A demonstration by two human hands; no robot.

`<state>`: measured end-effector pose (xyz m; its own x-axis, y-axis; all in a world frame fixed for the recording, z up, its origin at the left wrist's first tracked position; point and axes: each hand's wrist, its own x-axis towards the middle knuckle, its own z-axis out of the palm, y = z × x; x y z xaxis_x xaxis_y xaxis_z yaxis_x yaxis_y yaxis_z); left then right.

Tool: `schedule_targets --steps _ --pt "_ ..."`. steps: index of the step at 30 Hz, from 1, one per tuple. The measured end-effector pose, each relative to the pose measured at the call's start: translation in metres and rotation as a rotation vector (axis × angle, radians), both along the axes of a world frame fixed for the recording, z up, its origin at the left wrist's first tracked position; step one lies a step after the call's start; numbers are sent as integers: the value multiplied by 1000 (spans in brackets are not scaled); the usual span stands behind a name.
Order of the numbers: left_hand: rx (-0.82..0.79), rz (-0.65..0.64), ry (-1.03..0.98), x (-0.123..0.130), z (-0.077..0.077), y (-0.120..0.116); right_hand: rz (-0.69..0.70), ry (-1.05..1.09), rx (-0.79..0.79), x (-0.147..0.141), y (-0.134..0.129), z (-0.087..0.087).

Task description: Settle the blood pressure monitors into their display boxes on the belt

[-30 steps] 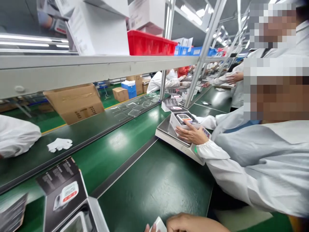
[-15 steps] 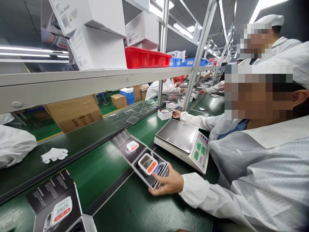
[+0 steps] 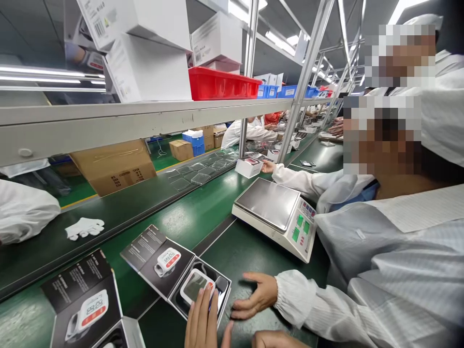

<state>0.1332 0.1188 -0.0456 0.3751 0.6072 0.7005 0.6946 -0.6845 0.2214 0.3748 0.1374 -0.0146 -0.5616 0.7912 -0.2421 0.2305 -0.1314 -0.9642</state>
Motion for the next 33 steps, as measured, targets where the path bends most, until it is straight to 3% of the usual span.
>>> schedule_targets --steps 3,9,12,14,17,22,25,30,33 --pt "11 -19 24 1 1 7 -117 -27 73 2 -18 12" --pt "32 -102 163 -24 21 6 -484 -10 203 -21 -97 46" --pt "-79 -106 222 -38 37 0 -645 -68 340 -25 -101 58" --pt "-191 -116 223 -43 44 -2 -635 -189 456 -27 -86 62" --pt "-314 -161 208 -47 47 -2 -504 -376 591 -35 -64 66" --pt "-337 -198 127 -46 45 -2 -305 -539 686 -58 -53 67" --pt "-303 -176 85 -43 43 -3 -313 -622 794 -69 -50 60" --pt "-243 -138 82 -40 43 -4 -511 -533 961 -71 -57 50" --pt "-208 -136 95 -39 44 -5 -393 -473 988 -72 -72 43"
